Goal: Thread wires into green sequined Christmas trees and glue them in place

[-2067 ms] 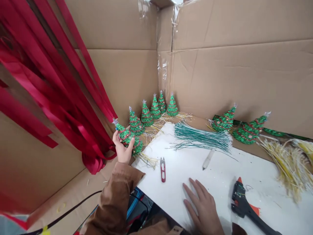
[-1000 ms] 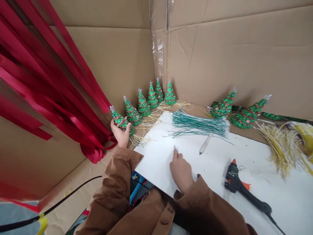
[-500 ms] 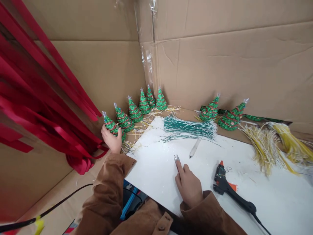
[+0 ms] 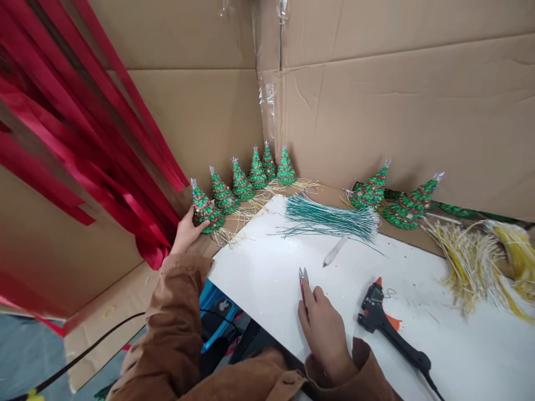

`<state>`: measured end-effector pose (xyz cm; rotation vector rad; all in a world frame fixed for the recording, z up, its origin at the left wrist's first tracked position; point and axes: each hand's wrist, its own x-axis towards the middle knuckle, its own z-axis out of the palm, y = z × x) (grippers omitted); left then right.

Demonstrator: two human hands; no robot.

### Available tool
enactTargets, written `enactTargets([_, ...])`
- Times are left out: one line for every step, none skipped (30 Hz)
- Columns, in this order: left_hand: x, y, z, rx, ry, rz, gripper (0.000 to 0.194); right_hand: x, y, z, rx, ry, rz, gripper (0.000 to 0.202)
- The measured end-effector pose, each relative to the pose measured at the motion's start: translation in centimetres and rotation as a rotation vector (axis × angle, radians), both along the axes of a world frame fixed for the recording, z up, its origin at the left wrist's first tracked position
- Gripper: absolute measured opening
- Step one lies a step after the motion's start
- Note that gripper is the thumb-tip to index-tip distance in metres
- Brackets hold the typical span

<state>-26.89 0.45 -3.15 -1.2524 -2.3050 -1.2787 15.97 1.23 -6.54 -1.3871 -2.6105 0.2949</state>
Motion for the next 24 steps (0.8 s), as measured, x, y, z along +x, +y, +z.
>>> enactTargets([-0.2,-0.1,0.2,-0.041,0.004,-0.001,0.083,0.1,-0.1,-0.1,0.008,0.001,0.012,0.045])
enactTargets([-0.3,-0.1,0.4,-0.076,0.012,0.001,0.081,0.2,-0.2,-0.2,0.018,0.003,0.025,0.045])
enactTargets([-0.2,0.0,0.6,-0.097,0.017,0.005,0.08,0.2,-0.4,-0.3,0.03,0.003,0.038,0.045])
enactTargets([0.0,0.1,0.7,-0.108,0.022,0.012,0.08,0.2,-0.5,-0.3,0.041,0.002,0.052,0.045])
enactTargets([0.2,0.2,0.8,-0.115,0.025,0.017,0.079,0.2,-0.7,-0.3,0.05,0.0,0.068,0.044])
enactTargets([0.5,0.2,0.9,-0.117,0.025,0.021,0.079,0.2,-0.9,-0.3,0.057,-0.001,0.083,0.045])
enactTargets([0.8,0.2,1.0,-0.116,0.022,0.024,0.079,0.2,-1.1,-0.2,0.061,-0.001,0.095,0.046])
enactTargets([1.1,0.2,1.1,-0.112,0.017,0.028,0.078,0.3,-1.4,-0.2,0.064,0.0,0.106,0.047])
enactTargets([1.5,0.2,1.2,-0.105,0.011,0.032,0.078,0.4,-1.6,-0.2,0.067,0.004,0.117,0.047])
enactTargets([1.9,0.3,1.4,-0.098,0.002,0.036,0.077,0.6,-1.7,-0.1,0.07,0.009,0.126,0.048])
enactTargets([2.4,0.3,1.5,-0.089,-0.008,0.043,0.075,0.9,-1.9,-0.2,0.07,0.017,0.133,0.047])
enactTargets([3.0,0.5,1.7,-0.079,-0.018,0.053,0.075,1.1,-1.9,-0.2,0.068,0.027,0.134,0.047])
enactTargets([3.9,0.6,1.8,-0.068,-0.028,0.068,0.074,1.4,-2.0,-0.2,0.063,0.036,0.119,0.045])
enactTargets([5.0,0.8,2.0,-0.049,-0.031,0.095,0.076,1.6,-1.9,-0.3,0.058,0.044,0.088,0.044])
enactTargets([6.5,0.8,2.0,-0.022,-0.027,0.129,0.079,1.8,-1.8,-0.4,0.054,0.049,0.045,0.043])
enactTargets([8.5,0.8,1.9,0.008,-0.016,0.161,0.083,2.0,-1.7,-0.5,0.049,0.055,-0.001,0.042])
enactTargets([10.8,0.6,1.6,0.04,-0.002,0.187,0.085,2.2,-1.5,-0.5,0.048,0.06,-0.042,0.041])
enactTargets([13.5,0.2,1.0,0.066,0.01,0.196,0.085,2.2,-1.4,-0.5,0.049,0.066,-0.075,0.039])
enactTargets([16.5,-0.5,0.3,0.097,0.028,0.189,0.082,2.3,-1.3,-0.5,0.053,0.067,-0.102,0.037])
enactTargets([19.7,-1.5,-0.6,0.138,0.047,0.139,0.076,2.3,-1.2,-0.5,0.057,0.06,-0.131,0.034])
enactTargets([22.9,-2.7,-1.8,0.162,0.063,0.06,0.069,2.3,-1.2,-0.5,0.064,0.047,-0.167,0.031])
enactTargets([26.0,-4.1,-3.0,0.168,0.061,-0.044,0.064,2.2,-1.1,-0.5,0.076,0.029,-0.208,0.031])
enactTargets([29.0,-5.7,-4.1,0.178,0.023,-0.133,0.058,2.1,-1.1,-0.4,0.093,0.015,-0.248,0.031])
enactTargets([31.5,-7.2,-5.2,0.171,-0.052,-0.214,0.054,2.0,-1.0,-0.3,0.114,0.011,-0.283,0.032])
